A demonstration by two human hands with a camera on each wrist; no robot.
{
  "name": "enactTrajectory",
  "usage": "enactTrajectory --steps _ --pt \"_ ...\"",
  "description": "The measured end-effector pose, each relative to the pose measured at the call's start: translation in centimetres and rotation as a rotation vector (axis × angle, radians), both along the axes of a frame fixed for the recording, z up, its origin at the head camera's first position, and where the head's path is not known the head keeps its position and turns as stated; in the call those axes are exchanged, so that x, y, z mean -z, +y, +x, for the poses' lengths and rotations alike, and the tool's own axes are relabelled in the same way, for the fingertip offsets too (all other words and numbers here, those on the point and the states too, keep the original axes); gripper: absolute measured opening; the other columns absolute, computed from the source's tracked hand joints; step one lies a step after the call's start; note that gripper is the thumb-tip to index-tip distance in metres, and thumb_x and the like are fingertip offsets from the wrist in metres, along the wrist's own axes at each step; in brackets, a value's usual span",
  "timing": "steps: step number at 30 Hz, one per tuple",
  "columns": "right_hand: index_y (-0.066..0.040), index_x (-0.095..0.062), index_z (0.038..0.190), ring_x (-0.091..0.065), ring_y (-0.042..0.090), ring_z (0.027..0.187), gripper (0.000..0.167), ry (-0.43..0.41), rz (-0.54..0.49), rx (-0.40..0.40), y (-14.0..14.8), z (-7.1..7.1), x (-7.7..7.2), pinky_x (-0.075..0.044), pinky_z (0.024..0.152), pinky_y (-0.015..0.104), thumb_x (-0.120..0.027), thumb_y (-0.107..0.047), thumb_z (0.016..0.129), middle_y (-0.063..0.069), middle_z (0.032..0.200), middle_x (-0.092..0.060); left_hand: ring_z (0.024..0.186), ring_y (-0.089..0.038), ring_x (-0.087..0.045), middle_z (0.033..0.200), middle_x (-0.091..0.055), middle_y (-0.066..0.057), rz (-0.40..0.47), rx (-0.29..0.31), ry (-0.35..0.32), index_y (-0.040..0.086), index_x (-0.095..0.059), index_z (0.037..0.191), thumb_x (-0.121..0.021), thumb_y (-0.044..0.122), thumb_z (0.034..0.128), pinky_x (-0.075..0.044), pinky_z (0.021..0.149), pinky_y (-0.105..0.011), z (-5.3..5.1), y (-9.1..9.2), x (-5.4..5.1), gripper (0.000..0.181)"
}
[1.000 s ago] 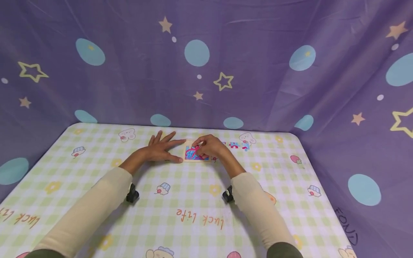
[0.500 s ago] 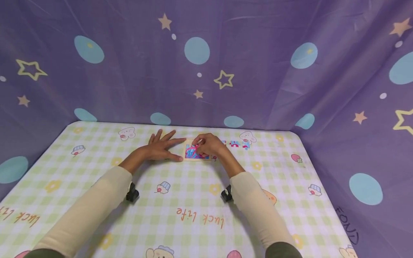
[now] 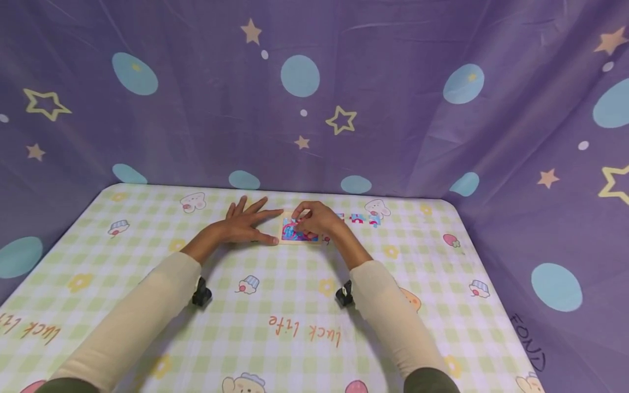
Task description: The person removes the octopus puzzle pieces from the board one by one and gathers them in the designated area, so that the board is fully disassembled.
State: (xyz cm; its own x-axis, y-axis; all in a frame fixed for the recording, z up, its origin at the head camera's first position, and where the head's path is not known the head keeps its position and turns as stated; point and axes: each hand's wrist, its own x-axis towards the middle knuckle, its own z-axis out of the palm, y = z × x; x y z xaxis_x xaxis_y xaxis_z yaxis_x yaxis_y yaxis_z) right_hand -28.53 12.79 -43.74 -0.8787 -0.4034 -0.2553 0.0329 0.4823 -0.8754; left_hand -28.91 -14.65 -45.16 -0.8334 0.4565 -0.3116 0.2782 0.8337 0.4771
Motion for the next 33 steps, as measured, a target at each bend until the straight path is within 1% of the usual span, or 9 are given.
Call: enactTrajectory --steps 4,5,8,12,14,19,24,29,33 --pt "-0.001 -0.07 0.124 -0.062 0.014 0.068 0.023 0.042 -0.009 0.003 -0.3 0.1 0.3 -0.057 0.066 0.026 -0.079 -0.005 0.104 0.0 0.084 -0.061 0.17 -0.05 0.034 0.193 0.01 -0.002 0.004 0.0 -0.004 0.05 -0.031 0.177 -0.072 0.087 0.0903 0.025 0.134 -0.073 0.1 0.0 -0.1 0.103" --pt "-0.001 -0.07 0.123 -0.061 0.014 0.067 0.022 0.056 -0.009 0.004 -0.3 0.2 0.4 -0.056 0.065 0.026 -0.079 -0.006 0.104 0.0 0.084 -0.06 0.171 -0.05 0.034 0.193 0.01 -0.002 0.0 0.0 -0.006 0.05 -0.03 0.177 -0.073 0.085 0.0914 0.025 0.134 -0.073 0.3 0.1 -0.4 0.102" --pt "0.0 -0.068 0.121 -0.058 0.013 0.066 0.022 0.115 -0.003 0.001 -0.5 0.5 0.5 -0.053 0.064 0.025 -0.08 -0.006 0.103 0.0 0.087 -0.06 0.17 -0.049 0.035 0.193 0.011 -0.002 -0.006 -0.001 -0.003 0.05 -0.031 0.177 -0.073 0.085 0.0903 0.026 0.134 -0.073 0.2 0.0 -0.3 0.103" --pt "0.002 -0.067 0.121 -0.058 0.012 0.071 0.022 0.167 0.003 -0.003 -0.6 0.8 0.5 -0.052 0.065 0.024 -0.079 -0.004 0.103 0.003 0.097 -0.064 0.17 -0.05 0.035 0.193 0.011 -0.002 -0.001 0.0 -0.005 0.05 -0.031 0.177 -0.073 0.085 0.0905 0.027 0.134 -0.073 0.2 0.0 -0.2 0.103" --pt "0.001 -0.067 0.121 -0.059 0.013 0.074 0.021 0.169 0.008 0.0 -0.6 0.9 0.4 -0.053 0.066 0.024 -0.078 -0.005 0.104 0.005 0.101 -0.065 0.17 -0.05 0.035 0.193 0.011 -0.002 0.005 0.003 -0.009 0.049 -0.031 0.178 -0.073 0.083 0.0923 0.027 0.134 -0.072 0.3 0.0 -0.4 0.101" --pt "0.0 -0.067 0.122 -0.063 0.017 0.08 0.019 0.162 0.022 -0.007 -0.6 0.9 0.2 -0.057 0.069 0.028 -0.076 -0.006 0.106 0.011 0.107 -0.068 0.17 -0.048 0.035 0.193 0.011 0.001 0.006 -0.003 -0.01 0.052 -0.032 0.176 -0.074 0.087 0.0883 0.027 0.134 -0.071 -0.1 0.0 -0.1 0.104" --pt "-0.002 -0.065 0.121 -0.066 0.02 0.086 0.015 0.161 0.034 -0.029 -0.5 0.6 0.1 -0.058 0.072 0.029 -0.072 -0.007 0.108 0.013 0.111 -0.068 0.171 -0.049 0.034 0.193 0.01 0.0 -0.003 -0.001 0.005 0.05 -0.032 0.177 -0.074 0.082 0.0924 0.026 0.134 -0.072 0.1 -0.1 -0.2 0.099" --pt "-0.003 -0.063 0.121 -0.061 0.016 0.077 0.014 0.139 0.051 -0.037 -0.8 0.6 0.0 -0.052 0.066 0.026 -0.07 -0.004 0.108 0.014 0.114 -0.068 0.171 -0.05 0.033 0.193 0.01 -0.002 -0.01 0.001 0.013 0.048 -0.032 0.178 -0.074 0.076 0.0956 0.026 0.134 -0.073 0.3 0.0 -0.3 0.096" --pt "-0.002 -0.062 0.122 -0.057 0.013 0.072 0.017 0.154 0.091 -0.045 -1.1 0.7 0.0 -0.049 0.065 0.025 -0.071 -0.002 0.108 0.012 0.113 -0.068 0.17 -0.051 0.035 0.193 0.01 -0.001 -0.006 -0.001 0.006 0.051 -0.032 0.176 -0.073 0.086 0.0896 0.026 0.134 -0.073 -0.3 -0.1 0.5 0.102"
